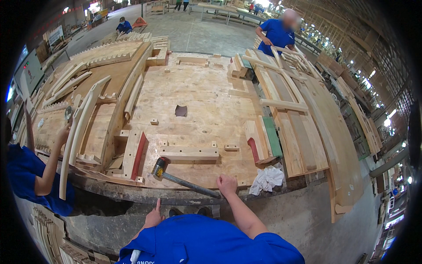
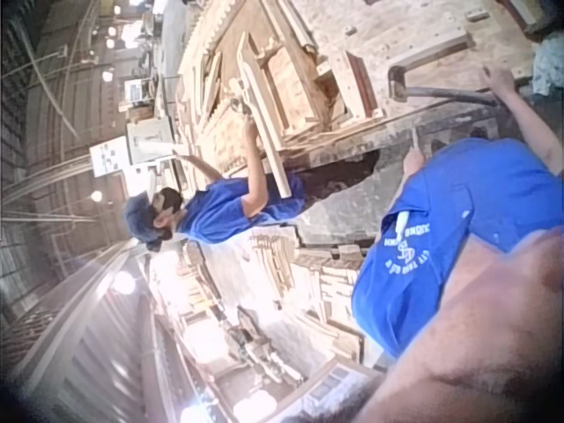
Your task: The person assembles wooden chair frames on a workbench in a factory. They pick up wooden legs, align them with the frame, and use a hammer to secure the joints. Other workers are visible in the background performing similar tasks.
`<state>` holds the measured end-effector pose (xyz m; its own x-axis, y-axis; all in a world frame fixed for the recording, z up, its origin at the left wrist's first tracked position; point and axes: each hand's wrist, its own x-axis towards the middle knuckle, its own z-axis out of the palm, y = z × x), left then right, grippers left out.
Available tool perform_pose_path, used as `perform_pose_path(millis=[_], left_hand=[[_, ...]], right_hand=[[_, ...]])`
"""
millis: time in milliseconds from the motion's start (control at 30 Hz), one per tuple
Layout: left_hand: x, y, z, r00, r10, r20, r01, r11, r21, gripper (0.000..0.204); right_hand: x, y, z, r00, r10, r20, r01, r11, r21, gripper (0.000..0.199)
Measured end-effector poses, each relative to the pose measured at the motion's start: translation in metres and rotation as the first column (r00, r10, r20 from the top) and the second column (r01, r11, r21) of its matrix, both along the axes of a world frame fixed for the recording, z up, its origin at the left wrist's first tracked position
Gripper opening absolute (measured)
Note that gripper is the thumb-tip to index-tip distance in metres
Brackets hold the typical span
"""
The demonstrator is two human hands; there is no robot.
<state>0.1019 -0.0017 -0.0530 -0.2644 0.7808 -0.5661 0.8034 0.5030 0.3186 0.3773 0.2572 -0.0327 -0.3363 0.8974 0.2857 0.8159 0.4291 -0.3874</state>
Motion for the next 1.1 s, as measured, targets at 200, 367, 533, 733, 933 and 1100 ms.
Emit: perform_pose_path(millis=[200, 367, 533, 733, 933, 1100], left_hand=[[0.0014, 0.0019, 0.0033, 1.000, 0.025, 0.009, -0.025, 0.999, -0.038, 0.101], [0.0020, 0.0037, 0.0066, 1.000, 0.028, 0.010, -0.028, 0.997, -0.068, 0.101], [0.0019, 0.0024, 0.0064, 1.000, 0.019, 0.002, -0.019, 0.999, -0.043, 0.101], [0.0009, 0.0030, 0.0057, 1.000, 0.013, 0.006, -0.013, 0.999, -0.036, 0.102], [0.0019, 0.0039, 0.0068, 1.000, 0.023, 0.003, -0.023, 0.997, -0.071, 0.102], [-0.0009, 0.0038, 0.0035, 1.000, 0.012, 0.023, -0.011, 0.998, -0.061, 0.102]], right_hand=[[-0.0002, -0.0002, 0.0010, 1.000, 0.005, 0.001, -0.005, 1.000, -0.008, 0.023], [0.0006, 0.0009, -0.0003, 1.000, 0.010, 0.000, -0.010, 1.000, 0.001, 0.023], [0.0003, 0.0007, -0.0003, 1.000, 0.012, 0.004, -0.012, 1.000, 0.003, 0.023], [0.0001, 0.0012, -0.0010, 1.000, 0.010, -0.001, -0.010, 1.000, -0.002, 0.024], [0.0004, 0.0036, 0.0007, 0.999, 0.003, 0.039, -0.002, 1.000, -0.022, 0.024], [0.0000, 0.0016, 0.0003, 1.000, 0.002, 0.018, -0.002, 1.000, -0.009, 0.023]])
